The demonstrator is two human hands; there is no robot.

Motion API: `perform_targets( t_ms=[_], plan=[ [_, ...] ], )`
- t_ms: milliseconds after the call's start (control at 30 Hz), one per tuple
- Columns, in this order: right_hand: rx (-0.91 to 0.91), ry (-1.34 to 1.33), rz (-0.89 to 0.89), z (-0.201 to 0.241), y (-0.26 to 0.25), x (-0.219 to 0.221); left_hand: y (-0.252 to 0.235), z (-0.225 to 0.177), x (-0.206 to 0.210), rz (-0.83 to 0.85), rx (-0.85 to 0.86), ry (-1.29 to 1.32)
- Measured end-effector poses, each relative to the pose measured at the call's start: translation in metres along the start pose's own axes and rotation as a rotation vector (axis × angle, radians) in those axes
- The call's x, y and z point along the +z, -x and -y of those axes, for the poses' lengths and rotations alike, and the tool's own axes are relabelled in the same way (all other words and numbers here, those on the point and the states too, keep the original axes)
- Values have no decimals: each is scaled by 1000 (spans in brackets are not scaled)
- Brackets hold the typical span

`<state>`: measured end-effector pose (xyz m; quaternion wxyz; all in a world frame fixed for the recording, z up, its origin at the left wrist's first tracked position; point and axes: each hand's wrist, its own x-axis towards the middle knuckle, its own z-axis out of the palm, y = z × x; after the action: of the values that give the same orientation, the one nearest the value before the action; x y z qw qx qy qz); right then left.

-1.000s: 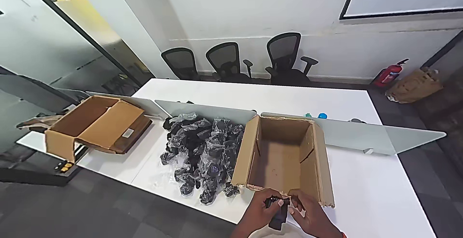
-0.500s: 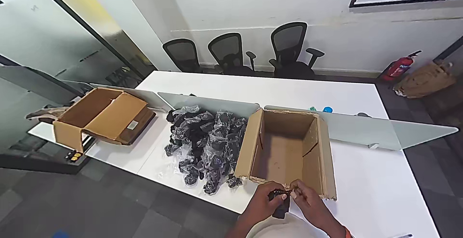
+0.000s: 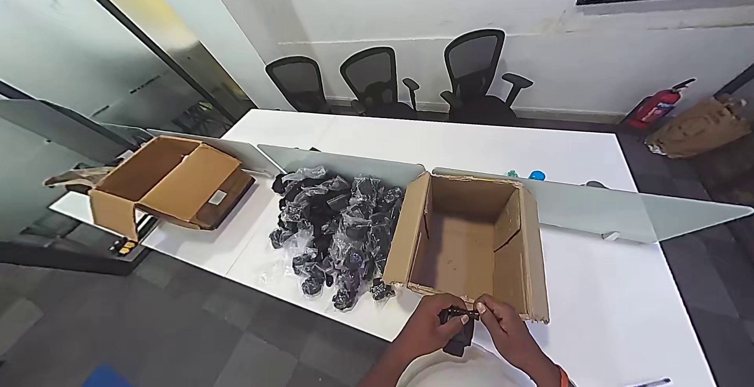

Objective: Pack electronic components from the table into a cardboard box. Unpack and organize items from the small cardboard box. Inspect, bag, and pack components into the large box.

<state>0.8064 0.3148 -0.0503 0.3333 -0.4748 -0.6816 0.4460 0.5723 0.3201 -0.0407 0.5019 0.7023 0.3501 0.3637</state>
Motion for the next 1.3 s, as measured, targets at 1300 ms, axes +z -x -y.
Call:
perform_targets(
  t_ms=[1300],
  plan=[
    [-175,188,6,0,12,3,-2,-4,-2,55,21,8]
  ],
)
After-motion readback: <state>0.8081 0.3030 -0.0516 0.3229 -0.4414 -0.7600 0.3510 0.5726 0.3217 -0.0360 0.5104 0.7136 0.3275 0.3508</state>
